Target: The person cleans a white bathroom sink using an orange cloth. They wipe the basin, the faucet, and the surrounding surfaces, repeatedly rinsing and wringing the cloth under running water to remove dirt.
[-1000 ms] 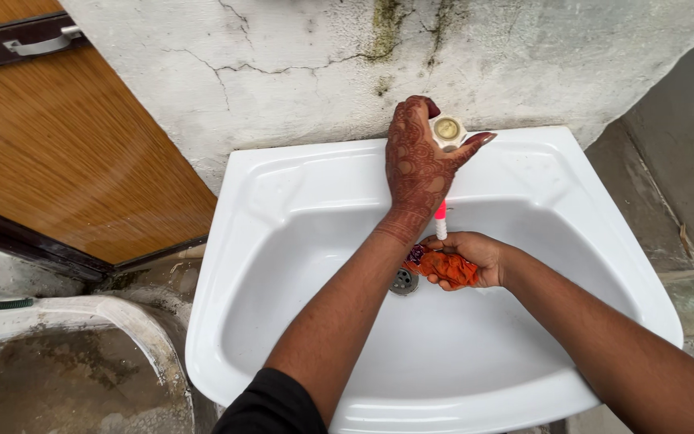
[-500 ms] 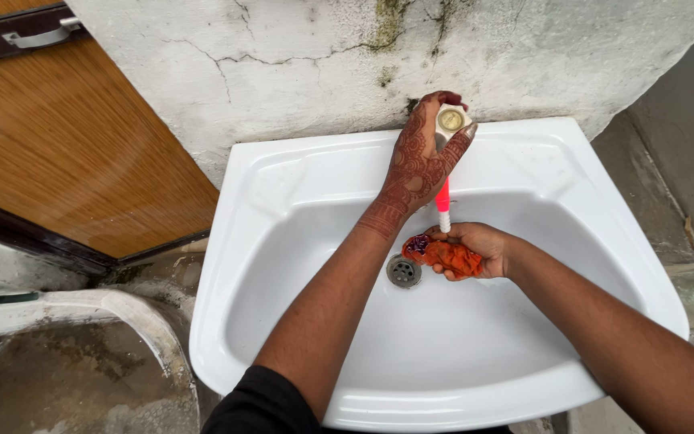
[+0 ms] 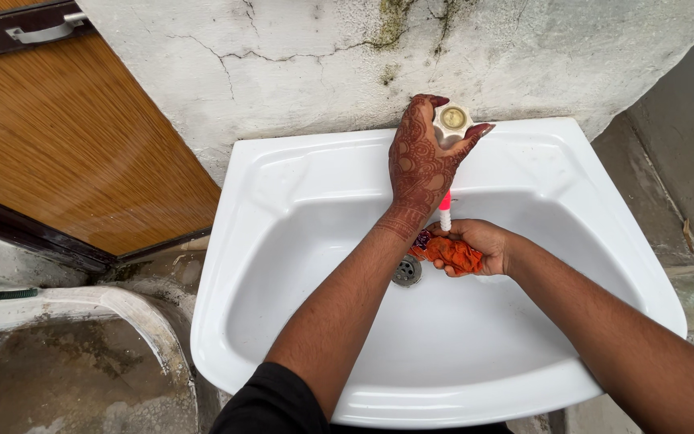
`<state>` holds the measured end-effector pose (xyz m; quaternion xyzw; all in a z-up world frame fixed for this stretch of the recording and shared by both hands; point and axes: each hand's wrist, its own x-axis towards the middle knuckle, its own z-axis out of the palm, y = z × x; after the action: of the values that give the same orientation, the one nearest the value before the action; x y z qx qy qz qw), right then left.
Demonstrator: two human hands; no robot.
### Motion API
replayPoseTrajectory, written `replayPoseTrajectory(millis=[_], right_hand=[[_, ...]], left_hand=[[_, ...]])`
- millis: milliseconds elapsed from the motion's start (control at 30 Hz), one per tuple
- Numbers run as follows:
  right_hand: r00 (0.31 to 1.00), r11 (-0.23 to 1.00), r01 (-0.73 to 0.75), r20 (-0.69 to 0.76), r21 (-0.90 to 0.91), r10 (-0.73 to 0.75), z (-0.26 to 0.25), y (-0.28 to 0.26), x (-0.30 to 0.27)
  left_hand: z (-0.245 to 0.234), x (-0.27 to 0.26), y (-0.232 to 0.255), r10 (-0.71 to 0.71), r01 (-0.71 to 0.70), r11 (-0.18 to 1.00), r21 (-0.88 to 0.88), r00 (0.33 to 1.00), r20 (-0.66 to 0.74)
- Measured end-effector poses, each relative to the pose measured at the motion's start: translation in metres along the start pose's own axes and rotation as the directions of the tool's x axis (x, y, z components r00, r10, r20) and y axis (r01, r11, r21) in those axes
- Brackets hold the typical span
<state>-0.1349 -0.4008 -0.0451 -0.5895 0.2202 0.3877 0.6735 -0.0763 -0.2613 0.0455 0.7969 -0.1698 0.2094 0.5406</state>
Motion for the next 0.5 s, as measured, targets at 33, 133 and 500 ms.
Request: replayPoseTrajectory(millis=[33, 133, 500], right_hand=[[1.000, 1.000, -0.005, 0.003, 0.000, 0.005, 0.000, 0.000, 0.000], [1.000, 1.000, -0.002, -0.014, 0.001, 0.002, -0.009, 0.004, 0.008], [0.995, 0.995, -0.092, -0.035, 0.035, 0.094, -0.018, 0.014, 0.025]], left_hand=[[-0.001, 0.002, 0.001, 0.009, -0.008, 1.000, 0.009, 1.000, -0.008], [0.001, 0.005, 0.002, 0.025, -0.024, 0.999, 0.032, 0.999, -0.037], [-0.018, 0.034, -0.038, 0.251, -0.192, 0.956, -0.221, 0.926, 0.281]])
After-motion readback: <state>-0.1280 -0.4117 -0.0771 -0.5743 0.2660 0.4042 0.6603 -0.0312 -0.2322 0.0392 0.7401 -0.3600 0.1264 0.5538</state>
